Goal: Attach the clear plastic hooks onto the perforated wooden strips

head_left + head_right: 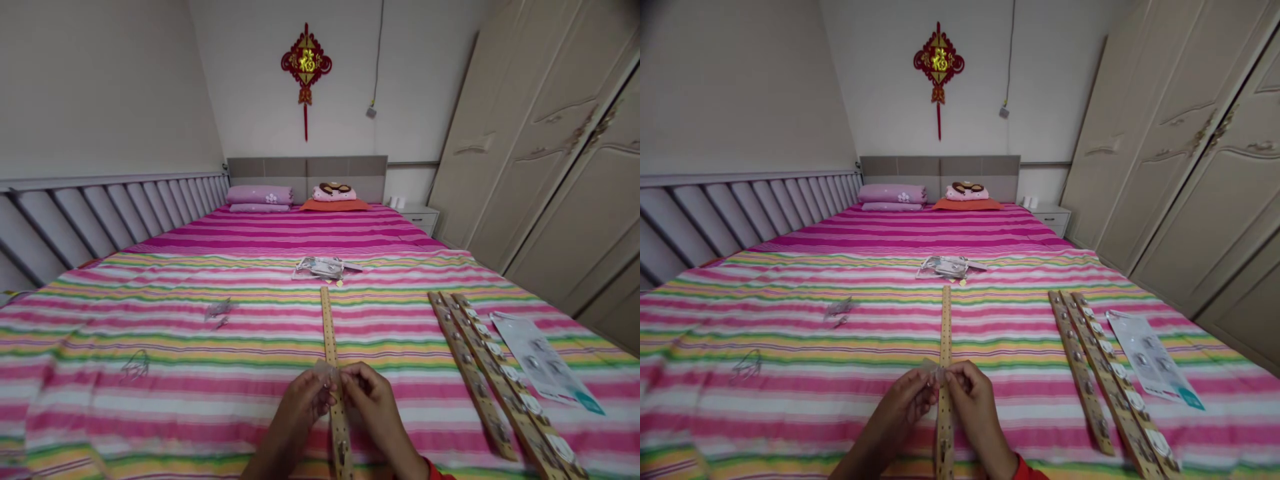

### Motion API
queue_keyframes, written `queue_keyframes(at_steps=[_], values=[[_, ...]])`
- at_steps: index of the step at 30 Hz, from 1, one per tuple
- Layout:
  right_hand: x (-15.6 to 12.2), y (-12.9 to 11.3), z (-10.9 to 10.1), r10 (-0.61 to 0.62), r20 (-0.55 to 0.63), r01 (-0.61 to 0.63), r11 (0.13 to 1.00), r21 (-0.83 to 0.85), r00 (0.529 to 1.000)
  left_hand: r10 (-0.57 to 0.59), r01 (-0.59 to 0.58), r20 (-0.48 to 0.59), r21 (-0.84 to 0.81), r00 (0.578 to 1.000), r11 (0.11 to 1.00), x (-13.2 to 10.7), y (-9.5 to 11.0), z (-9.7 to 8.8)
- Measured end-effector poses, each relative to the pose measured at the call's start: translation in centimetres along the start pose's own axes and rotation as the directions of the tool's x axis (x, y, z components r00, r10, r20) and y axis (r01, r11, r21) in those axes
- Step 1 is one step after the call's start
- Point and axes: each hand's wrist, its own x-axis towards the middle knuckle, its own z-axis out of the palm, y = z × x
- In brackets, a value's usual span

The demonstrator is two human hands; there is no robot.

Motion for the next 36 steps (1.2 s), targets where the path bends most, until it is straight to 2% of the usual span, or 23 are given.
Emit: queue_keyframes(at_steps=[3, 6, 9, 12, 14, 16, 19, 21, 26, 31, 36], values=[[-0.1, -0.1, -0.3, 0.075, -0.003, -0.075, 0.993, 0.096, 0.997, 0.136, -0.130, -0.011, 0.228, 0.991, 0.965, -0.5, 0.2, -0.1], [-0.2, -0.2, -0.7, 0.147, 0.005, -0.146, 0.972, 0.186, 0.989, 0.323, -0.293, -0.002, 0.411, 0.947, 0.863, -1.3, 0.9, -0.3], [-0.1, -0.5, -1.1, 0.179, 0.051, -0.185, 0.965, 0.185, 0.983, 0.464, -0.392, -0.034, 0.481, 0.885, 0.784, -1.8, 1.9, -0.3], [0.1, -0.7, -1.2, 0.182, 0.117, -0.198, 0.969, 0.150, 0.976, 0.516, -0.433, -0.038, 0.492, 0.856, 0.755, -1.7, 2.7, -0.1], [0.3, -0.5, -1.1, 0.180, 0.118, -0.199, 0.963, 0.180, 0.977, 0.490, -0.403, -0.080, 0.463, 0.868, 0.790, -1.4, 2.6, 0.0], [0.2, -0.1, -0.9, 0.194, 0.089, -0.211, 0.945, 0.248, 0.977, 0.421, -0.342, -0.123, 0.405, 0.899, 0.848, -1.0, 2.1, 0.1], [-0.1, 0.9, -0.6, 0.251, 0.064, -0.258, 0.905, 0.337, 0.966, 0.305, -0.255, -0.107, 0.334, 0.946, 0.908, -0.4, 0.8, 0.0], [-0.4, 1.5, -0.4, 0.280, 0.070, -0.287, 0.893, 0.347, 0.957, 0.271, -0.227, -0.097, 0.324, 0.958, 0.918, 0.0, 0.2, 0.0], [-0.7, 2.1, -0.7, 0.269, 0.094, -0.283, 0.934, 0.219, 0.959, 0.255, -0.210, -0.086, 0.346, 0.963, 0.914, 0.9, -0.1, -0.2], [-0.4, 1.9, -1.2, 0.178, 0.085, -0.183, 0.982, 0.048, 0.980, 0.113, -0.069, -0.091, 0.390, 0.989, 0.918, 2.0, -0.6, -0.9], [-0.2, 3.2, -1.5, 0.163, 0.054, -0.162, 0.987, -0.026, 0.985, 0.124, -0.082, -0.068, 0.432, 0.990, 0.898, 2.9, -1.7, -1.5]])
